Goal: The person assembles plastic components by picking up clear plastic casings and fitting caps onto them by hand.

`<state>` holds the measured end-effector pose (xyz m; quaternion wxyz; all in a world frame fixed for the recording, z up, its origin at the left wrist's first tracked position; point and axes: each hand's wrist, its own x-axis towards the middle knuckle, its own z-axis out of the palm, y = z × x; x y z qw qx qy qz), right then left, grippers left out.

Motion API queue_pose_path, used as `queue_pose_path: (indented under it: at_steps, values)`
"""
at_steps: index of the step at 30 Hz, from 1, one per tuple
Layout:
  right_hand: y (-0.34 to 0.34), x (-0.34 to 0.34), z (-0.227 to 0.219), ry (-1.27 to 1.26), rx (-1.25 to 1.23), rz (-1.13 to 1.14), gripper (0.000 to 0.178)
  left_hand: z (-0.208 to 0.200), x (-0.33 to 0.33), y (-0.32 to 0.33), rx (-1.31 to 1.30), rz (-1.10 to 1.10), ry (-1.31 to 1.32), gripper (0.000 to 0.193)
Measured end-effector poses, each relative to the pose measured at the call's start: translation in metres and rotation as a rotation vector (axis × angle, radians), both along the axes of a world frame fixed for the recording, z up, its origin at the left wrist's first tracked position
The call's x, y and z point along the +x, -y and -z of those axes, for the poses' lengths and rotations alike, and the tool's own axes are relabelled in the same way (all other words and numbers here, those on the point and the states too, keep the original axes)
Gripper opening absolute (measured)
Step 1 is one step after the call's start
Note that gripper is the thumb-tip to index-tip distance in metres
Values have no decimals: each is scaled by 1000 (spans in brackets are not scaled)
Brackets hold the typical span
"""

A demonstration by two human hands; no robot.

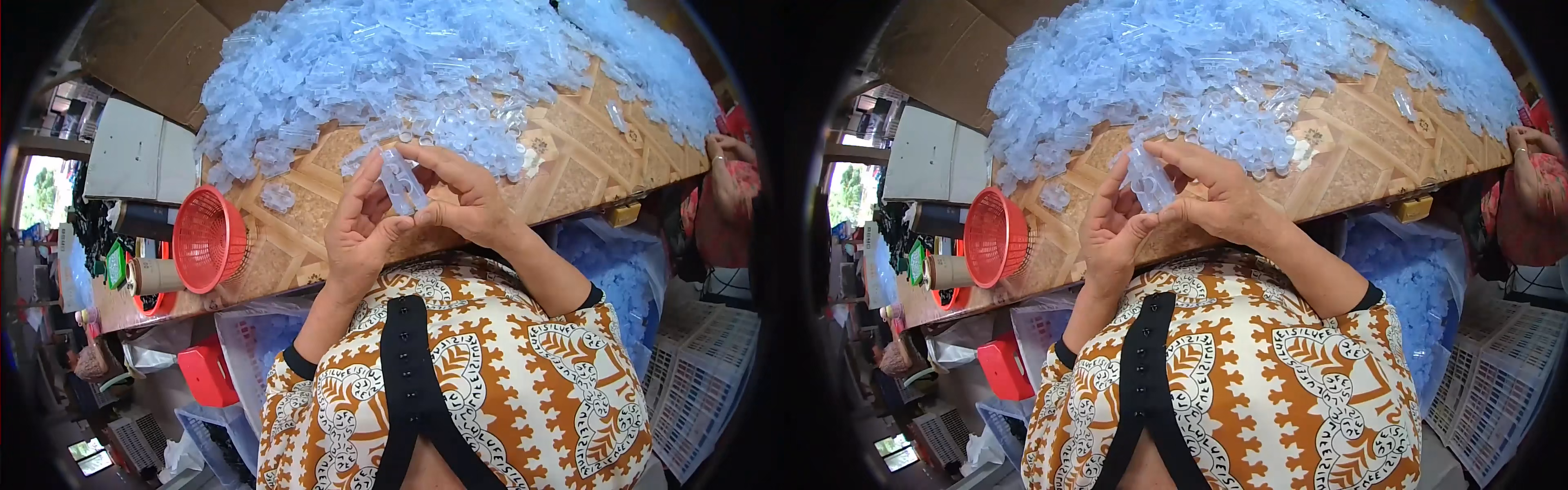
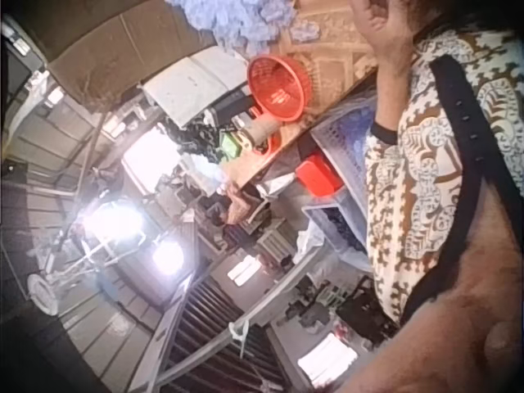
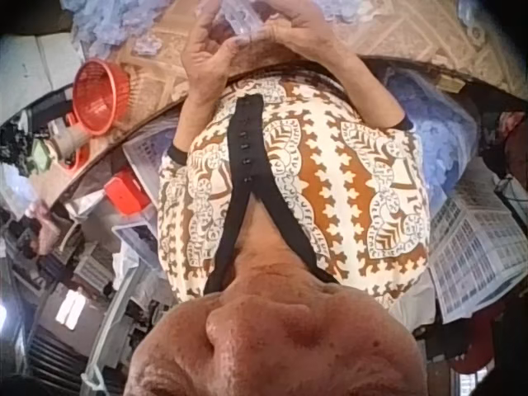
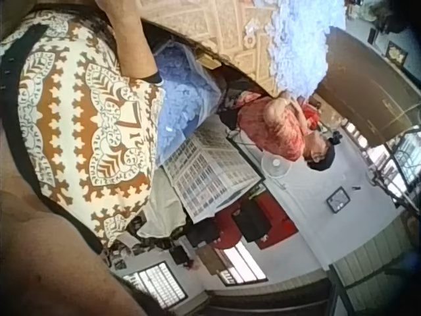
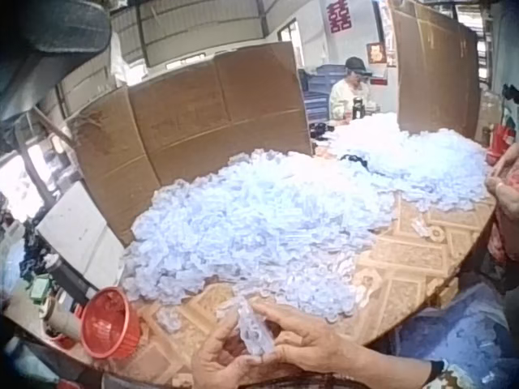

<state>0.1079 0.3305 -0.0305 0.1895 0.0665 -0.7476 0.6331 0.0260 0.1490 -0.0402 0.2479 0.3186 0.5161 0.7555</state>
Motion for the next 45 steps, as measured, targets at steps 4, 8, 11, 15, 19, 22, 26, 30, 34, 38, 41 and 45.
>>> queue_pose_path:
  at_steps: [4,8,11,15,19,22,26,30,34,38,41,45]
  values:
    - [-1,-2,4,-43,54,-13,71,1,-1,0,0,10,17,74]
    - [-1,1,-2,-71,239,1,71,-7,1,0,2,-20,-5,76]
    - [-3,2,1,-43,193,-34,71,-3,1,2,-30,-30,-60,77]
    - [1,2,3,-17,126,-27,71,3,0,5,-58,-39,-100,74]
    - [3,2,6,-6,13,-26,69,5,-2,5,-69,-69,-242,68]
    - [5,1,5,-12,-3,-29,69,5,-2,6,-80,-74,-277,66]
    - [4,1,6,-9,-14,-33,68,7,-1,6,-83,-80,-279,65]
    - [6,2,8,-15,-20,-12,68,8,0,6,-86,-93,-294,65]
    - [3,0,8,-33,-5,-8,67,8,-1,6,-109,-115,-360,66]
    - [2,0,5,-56,24,-11,66,6,-3,4,-100,-124,-419,67]
    - [2,0,6,-47,21,-4,65,5,-3,5,-132,-118,-444,68]
    - [0,0,8,-65,103,19,65,7,-2,5,-96,-102,-355,68]
